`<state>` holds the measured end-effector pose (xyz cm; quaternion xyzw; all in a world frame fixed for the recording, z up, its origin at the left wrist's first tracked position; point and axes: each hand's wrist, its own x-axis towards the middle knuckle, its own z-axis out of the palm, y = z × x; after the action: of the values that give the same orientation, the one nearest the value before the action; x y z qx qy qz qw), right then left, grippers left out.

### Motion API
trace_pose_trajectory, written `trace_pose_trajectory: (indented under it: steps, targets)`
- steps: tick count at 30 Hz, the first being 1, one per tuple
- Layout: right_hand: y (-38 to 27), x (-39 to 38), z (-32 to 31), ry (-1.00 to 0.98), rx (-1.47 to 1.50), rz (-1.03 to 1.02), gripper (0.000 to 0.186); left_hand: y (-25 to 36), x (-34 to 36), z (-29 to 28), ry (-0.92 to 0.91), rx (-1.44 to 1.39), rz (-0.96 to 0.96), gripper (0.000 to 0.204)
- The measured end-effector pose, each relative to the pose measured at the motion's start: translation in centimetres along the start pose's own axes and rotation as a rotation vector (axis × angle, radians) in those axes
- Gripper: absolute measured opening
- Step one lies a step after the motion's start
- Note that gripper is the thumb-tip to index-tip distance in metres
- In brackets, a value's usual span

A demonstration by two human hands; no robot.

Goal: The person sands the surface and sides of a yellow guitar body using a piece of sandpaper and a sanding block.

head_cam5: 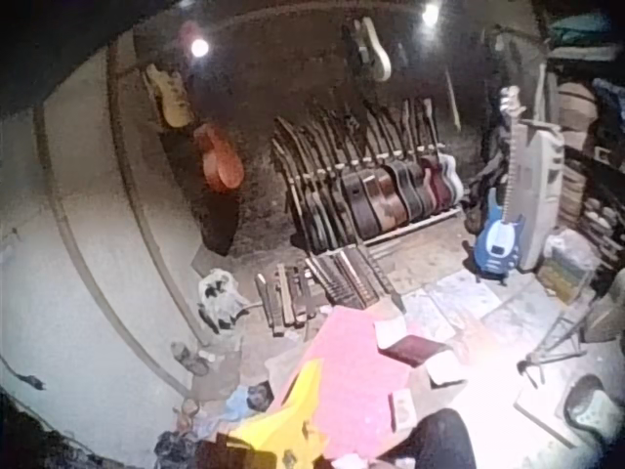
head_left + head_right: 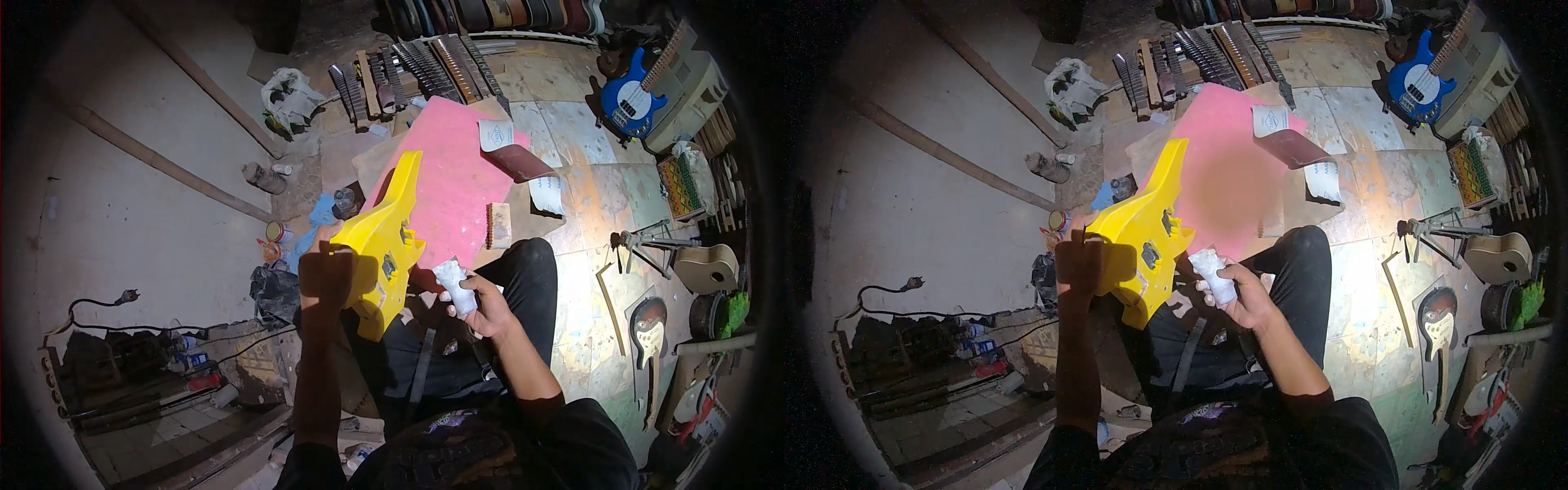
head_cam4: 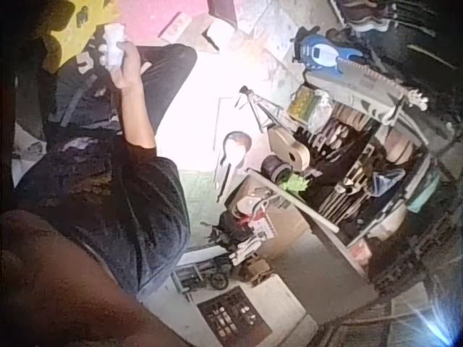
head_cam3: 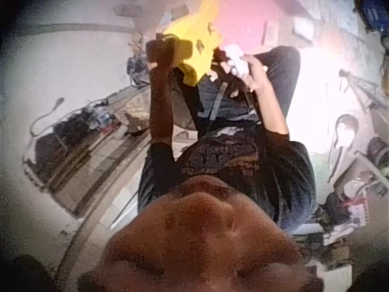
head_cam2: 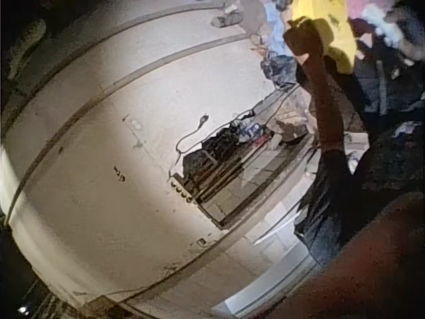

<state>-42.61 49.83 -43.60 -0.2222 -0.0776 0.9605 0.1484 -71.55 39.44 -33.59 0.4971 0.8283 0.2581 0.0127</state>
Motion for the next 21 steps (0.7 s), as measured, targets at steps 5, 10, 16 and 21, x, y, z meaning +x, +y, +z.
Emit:
trace_pose_trajectory:
  steps: [5,10,16,21]
  targets:
    - [0.1,0.0,0.0,0.01,0.016,0.003,0.048,1.6,0.3,-1.0,-0.048,-0.145,-0.113,0.036]
    - [0.5,0.3,0.0,0.019,0.094,0.019,0.048,2.6,0.5,-1.0,0.125,-0.212,0.224,0.051]
    - [0.1,0.2,-0.4,-0.012,0.011,-0.086,0.046,5.0,0.2,-0.7,0.146,-0.148,0.204,0.042]
    - [-0.4,-0.3,1.1,0.128,-0.093,-0.21,0.038,5.1,0.8,0.0,0.194,-0.163,0.224,0.031]
